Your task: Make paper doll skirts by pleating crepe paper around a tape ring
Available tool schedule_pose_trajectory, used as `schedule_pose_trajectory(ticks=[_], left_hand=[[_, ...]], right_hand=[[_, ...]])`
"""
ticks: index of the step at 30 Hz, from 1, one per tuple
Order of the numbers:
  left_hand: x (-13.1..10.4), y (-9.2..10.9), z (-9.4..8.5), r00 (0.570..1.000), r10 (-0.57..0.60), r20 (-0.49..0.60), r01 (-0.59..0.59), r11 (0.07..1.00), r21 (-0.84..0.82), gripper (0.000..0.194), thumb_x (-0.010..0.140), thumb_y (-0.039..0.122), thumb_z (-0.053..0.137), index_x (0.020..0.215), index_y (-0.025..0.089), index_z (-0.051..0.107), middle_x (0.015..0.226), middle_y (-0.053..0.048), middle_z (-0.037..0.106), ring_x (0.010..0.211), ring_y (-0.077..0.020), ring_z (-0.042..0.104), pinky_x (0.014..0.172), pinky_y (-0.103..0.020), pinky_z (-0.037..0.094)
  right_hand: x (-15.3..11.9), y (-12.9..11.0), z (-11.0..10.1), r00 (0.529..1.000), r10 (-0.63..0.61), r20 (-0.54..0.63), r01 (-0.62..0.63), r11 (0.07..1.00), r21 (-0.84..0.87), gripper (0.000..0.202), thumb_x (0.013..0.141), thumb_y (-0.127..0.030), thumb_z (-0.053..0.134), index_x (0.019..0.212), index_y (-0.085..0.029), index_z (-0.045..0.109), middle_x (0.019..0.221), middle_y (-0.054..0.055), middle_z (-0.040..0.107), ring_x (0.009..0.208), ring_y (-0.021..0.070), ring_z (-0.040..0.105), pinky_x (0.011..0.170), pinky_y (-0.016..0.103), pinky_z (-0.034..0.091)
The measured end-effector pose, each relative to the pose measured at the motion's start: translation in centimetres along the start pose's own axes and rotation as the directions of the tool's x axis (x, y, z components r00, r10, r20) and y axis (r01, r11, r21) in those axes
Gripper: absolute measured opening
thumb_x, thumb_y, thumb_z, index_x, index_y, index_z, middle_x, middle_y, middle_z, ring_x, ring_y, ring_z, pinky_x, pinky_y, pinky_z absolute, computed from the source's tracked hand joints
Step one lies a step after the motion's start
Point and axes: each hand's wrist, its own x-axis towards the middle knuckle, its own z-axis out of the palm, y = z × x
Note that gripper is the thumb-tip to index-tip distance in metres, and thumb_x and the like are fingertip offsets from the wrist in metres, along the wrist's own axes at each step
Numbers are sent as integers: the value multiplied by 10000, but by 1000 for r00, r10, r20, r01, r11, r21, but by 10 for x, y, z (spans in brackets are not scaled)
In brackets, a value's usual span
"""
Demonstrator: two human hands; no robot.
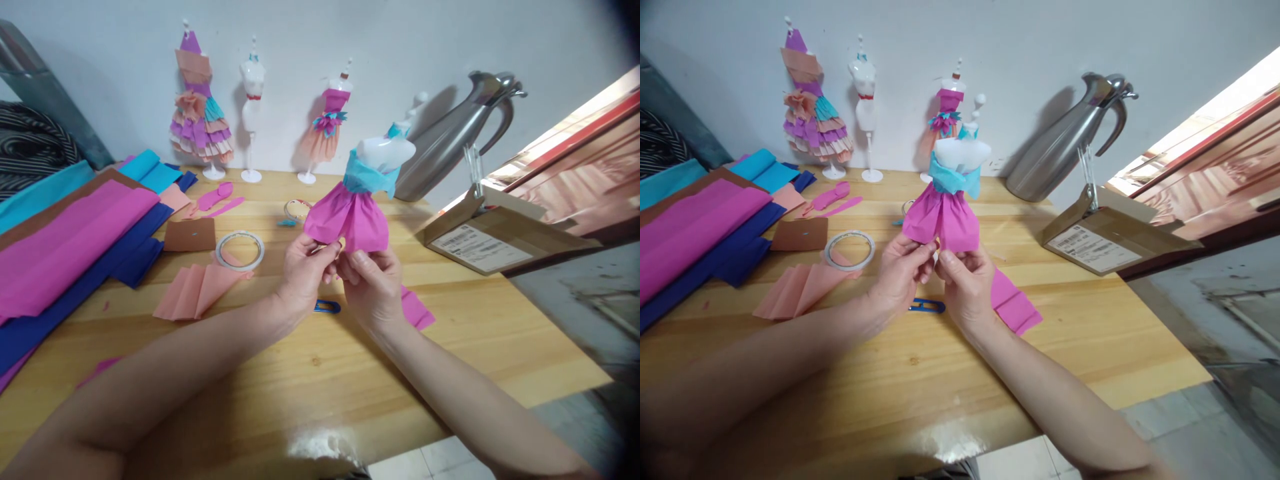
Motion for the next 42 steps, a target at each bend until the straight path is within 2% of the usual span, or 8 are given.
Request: schedule_pose_trajectory(ticks=[7, 14, 20, 26, 30, 33, 38, 42], left_hand=[[-2, -2, 1, 1000, 2, 18, -2, 1000, -7, 190, 673, 236, 711, 678, 159, 537, 469, 71, 492, 390, -37, 401, 377, -169, 248], [-5, -1, 2, 1000, 2, 14, -2, 1000, 3, 214, 676, 261, 721, 684, 165, 530, 490, 77, 493, 401, -31, 396, 382, -173, 242], [-4, -2, 2, 1000, 11, -3, -11, 1000, 9, 166, 687, 207, 682, 676, 164, 523, 463, 79, 483, 387, -36, 401, 367, -169, 240], [-4, 0, 3, 1000, 10, -18, -10, 1000, 20, 129, 688, 175, 649, 666, 163, 523, 457, 76, 487, 388, -38, 421, 362, -158, 251], [-4, -2, 2, 1000, 13, -19, -13, 1000, 24, 121, 678, 161, 639, 650, 163, 522, 450, 74, 487, 384, -38, 422, 363, -156, 255], [-3, -3, 1, 1000, 11, -11, -11, 1000, 22, 127, 663, 166, 652, 641, 160, 527, 460, 68, 500, 386, -37, 418, 363, -157, 257], [-2, -2, 0, 1000, -2, 21, 2, 1000, -1, 148, 642, 188, 693, 664, 159, 550, 468, 70, 496, 384, -34, 392, 374, -168, 261], [-1, -2, -2, 999, 11, 48, -11, 1000, 3, 153, 645, 204, 707, 682, 156, 567, 485, 67, 500, 382, -33, 381, 382, -174, 257]], right_hand=[[4, 5, 2, 998, -20, -67, 16, 998, -64, 219, 637, -197, 783, 606, -197, 566, 430, -98, 358, 422, 84, 376, 439, 246, 292], [8, 12, -6, 972, -161, -173, 121, 968, -220, 169, 639, -200, 766, 667, -181, 601, 523, -72, 512, 431, 71, 391, 420, 229, 306], [7, 16, -7, 950, -301, -82, 257, 903, -344, 113, 713, -216, 732, 721, -195, 621, 606, -48, 601, 496, 97, 511, 520, 259, 454], [5, 8, 0, 925, -378, 39, 361, 842, -399, 166, 784, -167, 659, 651, -196, 563, 490, -73, 544, 395, 71, 460, 414, 210, 398], [3, 9, -3, 929, -363, 70, 356, 830, -428, 158, 803, -192, 649, 666, -197, 570, 508, -63, 547, 411, 81, 486, 427, 222, 414], [2, 13, -9, 945, -316, 90, 326, 866, -380, 126, 804, -220, 649, 695, -201, 587, 520, -60, 534, 416, 88, 473, 435, 238, 413], [5, 18, -19, 984, -170, 54, 179, 944, -278, 44, 750, -208, 649, 745, -208, 605, 547, -50, 525, 458, 113, 496, 445, 258, 383], [7, 17, -20, 994, -89, 58, 100, 968, -231, 36, 718, -215, 631, 750, -209, 615, 536, -47, 523, 442, 111, 475, 421, 251, 328]])
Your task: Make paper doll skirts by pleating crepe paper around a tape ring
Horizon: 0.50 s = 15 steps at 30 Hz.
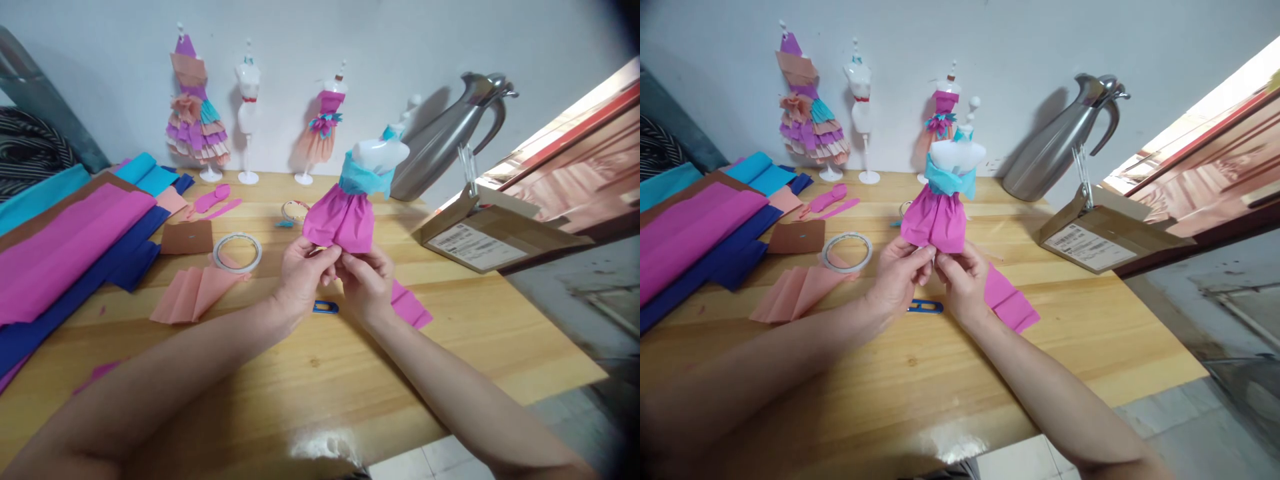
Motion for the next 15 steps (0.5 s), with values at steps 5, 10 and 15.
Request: schedule_pose_trajectory(ticks=[5, 10, 15], left_hand=[[0, 0, -1, 1000, 3, 22, -4, 1000, 7, 192, 645, 234, 738, 724, 156, 581, 520, 66, 511, 400, -30, 376, 401, -178, 258], [-2, 1, 0, 999, -4, 50, 4, 1000, 6, 248, 618, 234, 771, 767, 147, 593, 580, 57, 541, 422, -27, 382, 412, -186, 260], [-4, -1, 1, 998, -32, 45, 32, 999, 1, 239, 602, 218, 758, 772, 145, 607, 623, 41, 573, 440, -28, 396, 416, -188, 259]], right_hand=[[0, -2, 1, 999, 40, -1, -40, 999, 36, 55, 683, -198, 629, 736, -210, 623, 542, -43, 542, 446, 113, 493, 406, 244, 314], [0, -5, 3, 997, 76, 2, -76, 995, 70, 83, 668, -176, 628, 743, -209, 639, 529, -47, 569, 416, 117, 517, 397, 246, 364], [-1, -9, 6, 996, 92, 18, -93, 990, 107, 54, 666, -195, 626, 718, -210, 618, 537, -47, 593, 394, 124, 530, 388, 248, 396]])
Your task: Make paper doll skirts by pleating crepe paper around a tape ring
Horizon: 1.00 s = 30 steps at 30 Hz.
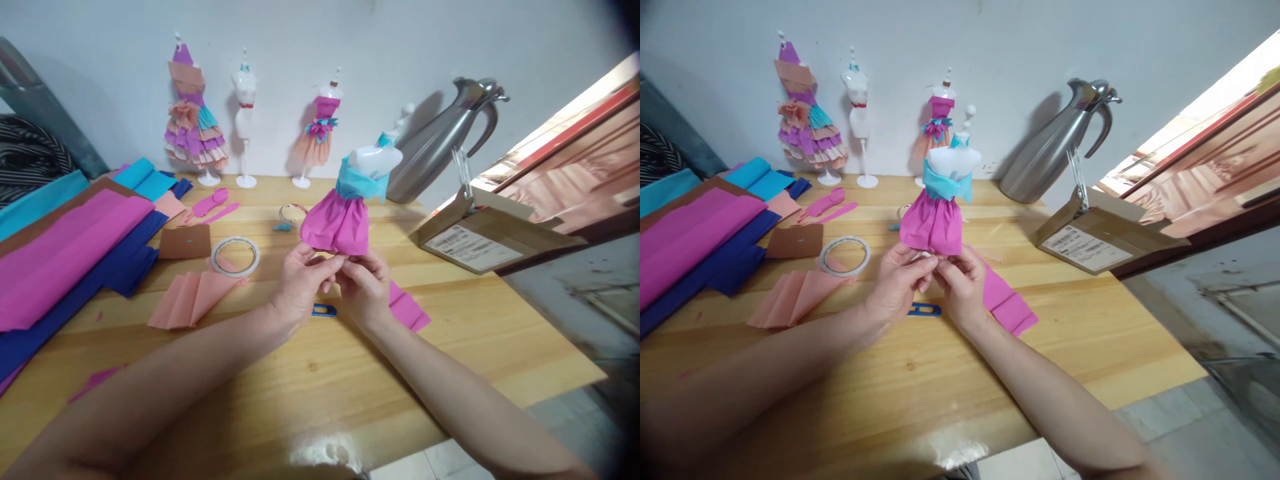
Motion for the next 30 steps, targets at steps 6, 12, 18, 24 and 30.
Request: schedule_pose_trajectory(ticks=[6, 12, 18, 24, 30], left_hand=[[0, 2, -1, 998, -28, -54, 27, 1000, -6, 101, 595, 149, 665, 635, 149, 572, 512, 45, 522, 409, -41, 397, 414, -193, 259], [1, 3, 1, 997, -23, -78, 24, 1000, 16, 172, 586, 159, 648, 508, 155, 495, 447, 47, 480, 383, -40, 375, 411, -198, 256], [0, 1, 1, 995, -47, -85, 48, 999, 6, 144, 584, 176, 672, 552, 152, 533, 473, 47, 490, 409, -39, 379, 421, -191, 261], [0, 3, 0, 996, -50, -76, 51, 999, 10, 226, 605, 252, 735, 592, 152, 533, 483, 55, 474, 424, -44, 382, 428, -193, 257], [1, 6, -1, 996, -44, -75, 46, 998, 32, 298, 616, 316, 765, 638, 156, 515, 513, 48, 499, 446, -50, 401, 439, -200, 253]], right_hand=[[-1, 3, -6, 1000, -8, 0, 8, 1000, 22, 37, 647, -175, 638, 662, -188, 606, 533, -39, 548, 430, 112, 512, 407, 228, 348], [-2, 7, -10, 1000, 6, -6, -6, 1000, 14, 42, 659, -186, 651, 655, -182, 610, 554, -40, 527, 437, 90, 446, 427, 223, 275], [-4, 7, -11, 999, 32, -1, -32, 999, -37, 44, 688, -193, 658, 709, -194, 620, 568, -43, 549, 445, 86, 412, 451, 226, 282], [-4, 10, -13, 999, 39, -30, -40, 998, -52, 54, 682, -206, 648, 733, -190, 643, 547, -44, 531, 433, 87, 403, 440, 225, 280], [4, 0, -13, 989, -57, -139, 55, 998, -16, 77, 679, -260, 606, 666, -184, 603, 475, -75, 379, 410, 74, 315, 425, 218, 235]])
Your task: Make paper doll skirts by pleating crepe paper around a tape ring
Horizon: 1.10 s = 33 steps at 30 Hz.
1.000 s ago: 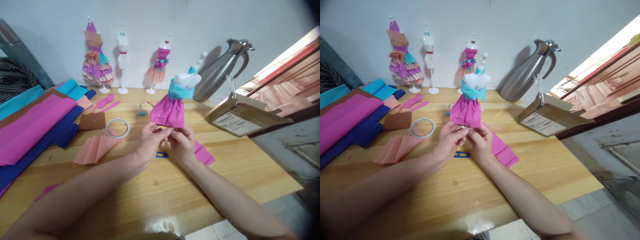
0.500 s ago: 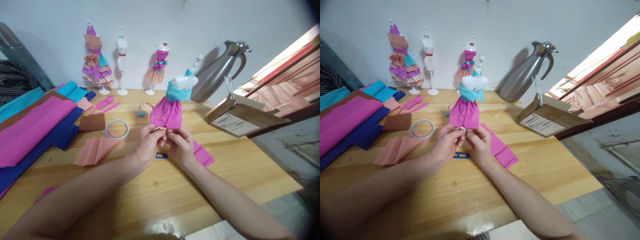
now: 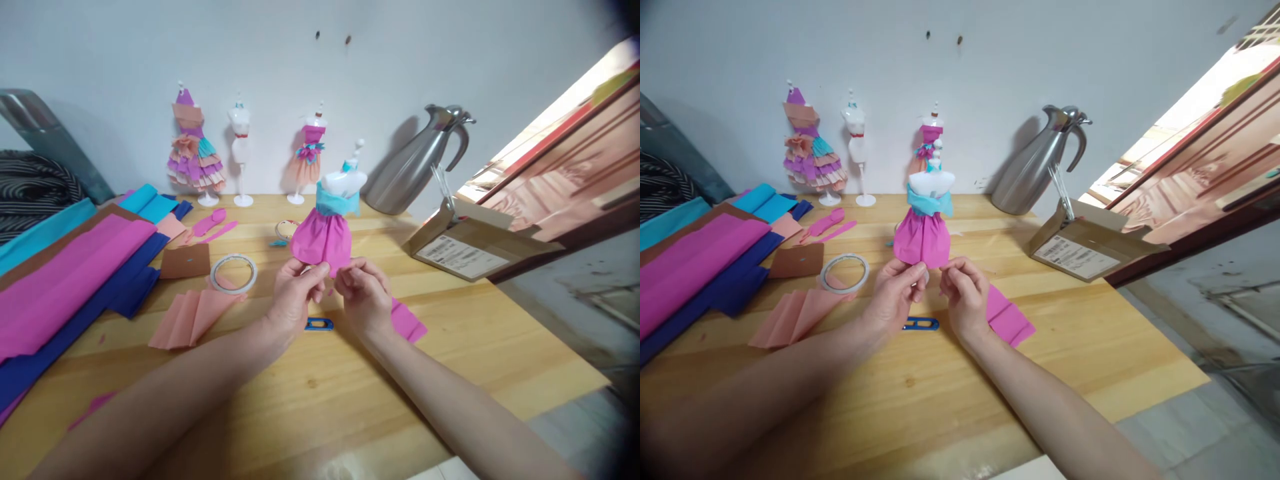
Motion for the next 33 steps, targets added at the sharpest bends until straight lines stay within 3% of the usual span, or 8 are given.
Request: schedule_pose_trajectory(ticks=[6, 19, 22, 24, 26, 29, 31, 33], left_hand=[[-3, -1, 2, 1000, -5, 8, 5, 1000, -8, 319, 624, 362, 753, 622, 164, 504, 526, 31, 526, 471, -75, 453, 433, -203, 279], [8, -8, -2, 990, 129, -60, -118, 980, 159, 352, 676, 408, 753, 581, 150, 534, 440, 59, 477, 391, -38, 374, 409, -186, 263], [8, -8, -3, 990, 131, -47, -122, 979, 162, 361, 674, 411, 754, 570, 150, 527, 445, 56, 480, 396, -41, 388, 412, -187, 277], [7, -7, -3, 991, 126, -36, -118, 980, 163, 367, 670, 406, 755, 557, 148, 520, 457, 47, 491, 406, -43, 398, 413, -187, 281], [7, -6, -3, 993, 117, -22, -112, 980, 164, 370, 669, 402, 754, 551, 146, 514, 468, 41, 496, 413, -44, 400, 415, -186, 281], [6, -3, -2, 994, 111, -11, -108, 980, 165, 362, 671, 398, 749, 557, 145, 516, 470, 40, 492, 417, -44, 392, 419, -185, 279], [6, -2, -2, 993, 115, -17, -111, 980, 166, 354, 675, 390, 744, 563, 148, 511, 463, 43, 489, 415, -42, 384, 420, -184, 273], [7, -1, -2, 992, 122, -23, -117, 980, 164, 340, 682, 380, 734, 576, 151, 506, 462, 47, 487, 412, -41, 379, 421, -183, 270]], right_hand=[[1, -5, 1, 1000, -19, -20, 19, 1000, 10, 106, 675, -246, 626, 612, -176, 577, 488, -64, 405, 425, 71, 325, 433, 220, 235], [7, 0, -2, 996, -70, -47, 69, 998, -12, 128, 701, -245, 609, 603, -181, 557, 476, -73, 365, 405, 73, 307, 407, 221, 233], [15, -6, -6, 987, -138, -80, 136, 990, -36, 95, 726, -259, 627, 670, -185, 605, 476, -81, 376, 422, 80, 335, 435, 224, 291], [24, -15, -8, 976, -191, -104, 185, 981, -65, 110, 712, -263, 694, 791, -194, 659, 576, -55, 510, 518, 96, 457, 516, 232, 385], [35, -27, -6, 977, -208, -39, 202, 972, -118, 329, 661, -277, 778, 969, -214, 679, 873, 9, 663, 781, 142, 595, 679, 265, 467], [53, -44, 4, 961, -123, 248, 174, 966, -193, 542, 635, -341, 811, 1138, -231, 641, 1239, 67, 626, 1133, 224, 559, 895, 350, 461], [63, -51, 13, 920, -47, 389, 137, 969, -207, 514, 627, -357, 815, 1093, -210, 652, 1175, 69, 661, 1105, 237, 578, 916, 378, 460], [71, -55, 22, 905, 21, 424, 79, 973, -216, 451, 580, -336, 844, 969, -185, 673, 984, 49, 708, 942, 225, 631, 853, 380, 491]])
